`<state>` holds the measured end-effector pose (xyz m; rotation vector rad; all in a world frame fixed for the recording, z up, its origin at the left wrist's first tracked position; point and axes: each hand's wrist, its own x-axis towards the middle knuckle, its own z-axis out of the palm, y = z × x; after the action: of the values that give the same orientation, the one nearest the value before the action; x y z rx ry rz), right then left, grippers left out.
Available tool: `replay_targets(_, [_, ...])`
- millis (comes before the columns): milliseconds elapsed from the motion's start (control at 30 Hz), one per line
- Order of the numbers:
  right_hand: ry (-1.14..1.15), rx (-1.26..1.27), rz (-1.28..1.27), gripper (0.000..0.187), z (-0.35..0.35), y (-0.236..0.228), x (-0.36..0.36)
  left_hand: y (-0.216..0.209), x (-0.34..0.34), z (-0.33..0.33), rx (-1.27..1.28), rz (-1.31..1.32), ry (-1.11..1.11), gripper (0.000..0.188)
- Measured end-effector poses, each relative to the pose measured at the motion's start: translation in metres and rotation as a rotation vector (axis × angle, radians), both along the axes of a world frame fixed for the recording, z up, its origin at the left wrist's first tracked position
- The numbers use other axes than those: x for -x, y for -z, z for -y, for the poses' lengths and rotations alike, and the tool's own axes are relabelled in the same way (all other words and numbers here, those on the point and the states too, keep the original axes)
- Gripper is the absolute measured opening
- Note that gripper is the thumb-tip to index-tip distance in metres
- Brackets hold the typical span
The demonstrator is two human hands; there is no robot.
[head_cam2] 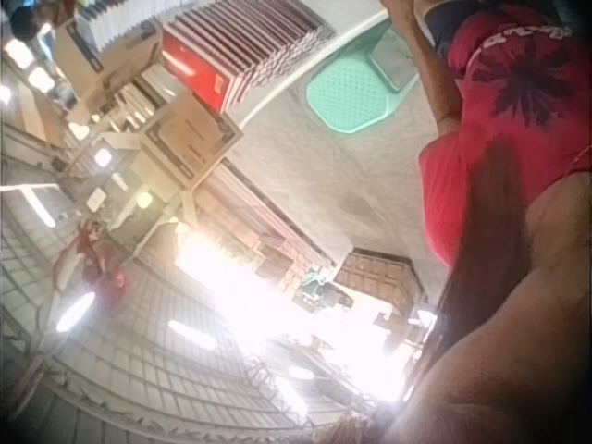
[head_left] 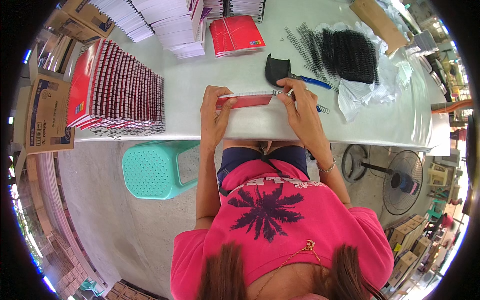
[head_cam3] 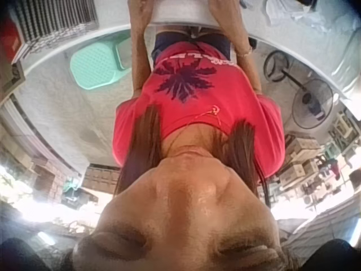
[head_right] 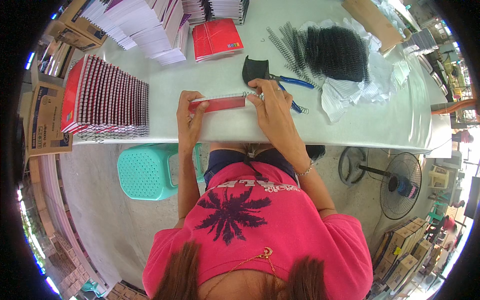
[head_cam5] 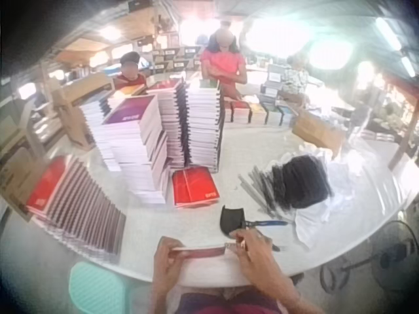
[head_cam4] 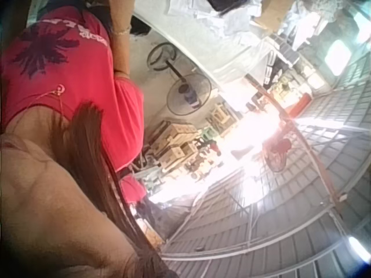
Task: The person inserts spiral coils into the punched edges of red notebooks and uses blue pliers to crimp the ends of the coils. They pick up new notebooks from a stack and set completed ones aside.
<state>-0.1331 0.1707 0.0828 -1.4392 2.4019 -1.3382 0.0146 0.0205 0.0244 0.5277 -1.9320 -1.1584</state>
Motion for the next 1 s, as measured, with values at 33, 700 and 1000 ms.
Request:
replay_targets(33, [-0.02,-0.016,-0.051,0.013,-0.002,0.002,0.003,-0.001,0.0,0.0,0.0,-0.002,0.002,0.016])
replay_targets(700, [0.009,0.162,-0.043,0.016,0.009,0.022,0.004,0.001,0.0,0.0,-0.006,0.011,-0.001,0.018])
replay_targets(1000, [-0.101,-0.035,0.097,0.016,0.001,0.0,0.009,0.0,0.0,0.0,0.015,0.004,-0.003,0.016])
